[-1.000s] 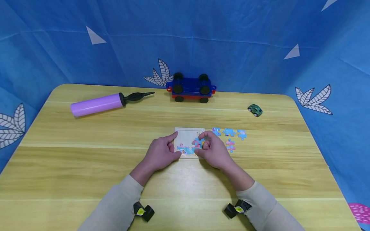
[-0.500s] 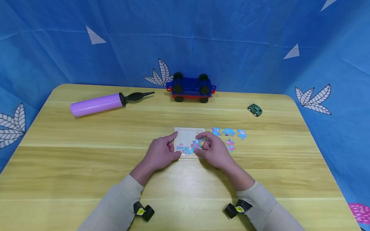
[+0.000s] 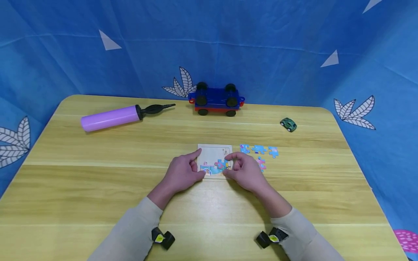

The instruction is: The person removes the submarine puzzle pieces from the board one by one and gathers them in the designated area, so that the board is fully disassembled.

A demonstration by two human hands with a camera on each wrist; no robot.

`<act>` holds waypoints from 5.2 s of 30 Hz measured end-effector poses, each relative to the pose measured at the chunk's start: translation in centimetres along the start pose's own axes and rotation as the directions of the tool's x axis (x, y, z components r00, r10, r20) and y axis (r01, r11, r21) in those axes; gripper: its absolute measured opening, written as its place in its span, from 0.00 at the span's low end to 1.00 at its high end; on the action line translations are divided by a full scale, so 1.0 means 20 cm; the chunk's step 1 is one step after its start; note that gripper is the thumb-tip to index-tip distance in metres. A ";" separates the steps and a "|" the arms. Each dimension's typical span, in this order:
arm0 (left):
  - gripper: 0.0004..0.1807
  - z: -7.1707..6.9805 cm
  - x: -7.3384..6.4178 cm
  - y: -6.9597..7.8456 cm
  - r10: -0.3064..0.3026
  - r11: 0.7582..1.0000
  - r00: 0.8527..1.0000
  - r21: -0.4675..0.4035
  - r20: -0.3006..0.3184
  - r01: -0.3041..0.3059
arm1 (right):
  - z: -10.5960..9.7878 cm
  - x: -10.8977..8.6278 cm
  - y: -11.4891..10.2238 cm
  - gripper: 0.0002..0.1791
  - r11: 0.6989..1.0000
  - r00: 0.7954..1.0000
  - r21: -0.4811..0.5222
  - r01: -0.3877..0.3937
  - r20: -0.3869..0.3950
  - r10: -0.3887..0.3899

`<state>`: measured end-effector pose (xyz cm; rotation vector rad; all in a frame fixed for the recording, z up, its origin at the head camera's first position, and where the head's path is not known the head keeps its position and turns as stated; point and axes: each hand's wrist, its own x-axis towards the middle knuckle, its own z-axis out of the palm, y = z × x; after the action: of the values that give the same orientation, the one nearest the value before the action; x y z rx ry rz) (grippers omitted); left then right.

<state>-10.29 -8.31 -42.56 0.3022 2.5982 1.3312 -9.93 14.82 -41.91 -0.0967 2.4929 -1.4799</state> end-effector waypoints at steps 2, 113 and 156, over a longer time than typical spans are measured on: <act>0.41 0.00 0.00 0.00 0.002 1.000 1.000 0.003 -0.002 -0.002 | 0.00 0.00 0.00 0.19 1.000 1.000 -0.002 0.004 0.003 -0.004; 0.48 -0.03 -0.01 0.00 0.007 1.000 0.996 0.004 0.092 -0.007 | -0.57 -0.17 0.30 0.19 0.999 0.982 0.034 -0.015 -0.190 0.021; 0.47 -0.03 0.00 0.00 -0.004 1.000 0.996 0.003 0.084 0.004 | 0.09 0.05 -0.08 0.19 0.963 0.963 0.126 0.237 0.101 -0.250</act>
<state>-10.39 -8.82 -42.11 0.3455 2.5299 1.2848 -10.49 12.32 -41.54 -0.4712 2.3667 -1.6535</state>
